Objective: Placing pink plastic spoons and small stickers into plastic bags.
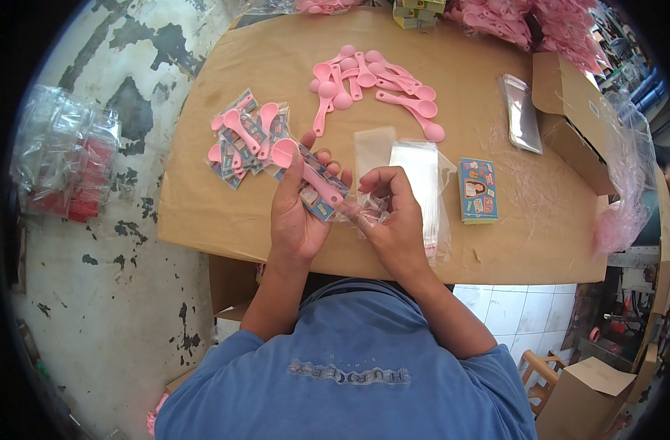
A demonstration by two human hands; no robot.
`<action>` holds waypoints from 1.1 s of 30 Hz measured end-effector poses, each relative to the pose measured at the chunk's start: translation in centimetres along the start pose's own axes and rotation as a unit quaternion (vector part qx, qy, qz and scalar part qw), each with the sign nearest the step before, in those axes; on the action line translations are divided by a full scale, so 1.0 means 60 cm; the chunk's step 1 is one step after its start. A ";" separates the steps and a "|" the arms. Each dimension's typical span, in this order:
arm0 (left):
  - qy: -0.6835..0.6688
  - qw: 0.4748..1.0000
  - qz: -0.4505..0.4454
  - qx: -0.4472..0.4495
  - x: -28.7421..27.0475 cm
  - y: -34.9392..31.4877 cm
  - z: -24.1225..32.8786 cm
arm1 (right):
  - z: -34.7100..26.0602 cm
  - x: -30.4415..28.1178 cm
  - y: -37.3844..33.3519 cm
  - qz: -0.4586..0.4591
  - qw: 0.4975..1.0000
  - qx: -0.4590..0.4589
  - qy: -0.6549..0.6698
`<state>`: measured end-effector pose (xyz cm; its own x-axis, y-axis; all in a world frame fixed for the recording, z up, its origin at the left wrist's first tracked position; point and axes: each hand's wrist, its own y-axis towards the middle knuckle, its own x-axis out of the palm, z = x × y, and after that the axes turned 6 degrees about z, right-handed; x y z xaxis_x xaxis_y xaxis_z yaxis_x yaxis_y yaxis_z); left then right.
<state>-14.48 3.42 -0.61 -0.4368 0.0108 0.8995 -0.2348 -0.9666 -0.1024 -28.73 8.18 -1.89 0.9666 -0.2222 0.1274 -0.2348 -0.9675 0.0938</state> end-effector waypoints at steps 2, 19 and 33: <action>0.002 1.000 -0.001 -0.009 -0.011 0.000 0.002 | -0.004 0.003 0.002 0.005 0.997 -0.054 -0.049; -0.031 0.981 0.012 -0.190 0.003 -0.018 0.004 | -0.053 -0.040 0.021 -0.120 0.867 -0.330 -0.354; 0.396 0.913 -0.097 -0.026 0.013 -0.051 0.030 | -0.063 -0.045 -0.008 -0.108 0.990 0.046 -0.075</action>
<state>-12.53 5.94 1.19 -0.8681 0.3825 0.3163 -0.4068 -0.9134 -0.0118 -31.59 9.69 1.49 0.9992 -0.0180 -0.0352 -0.0176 -0.9998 0.0114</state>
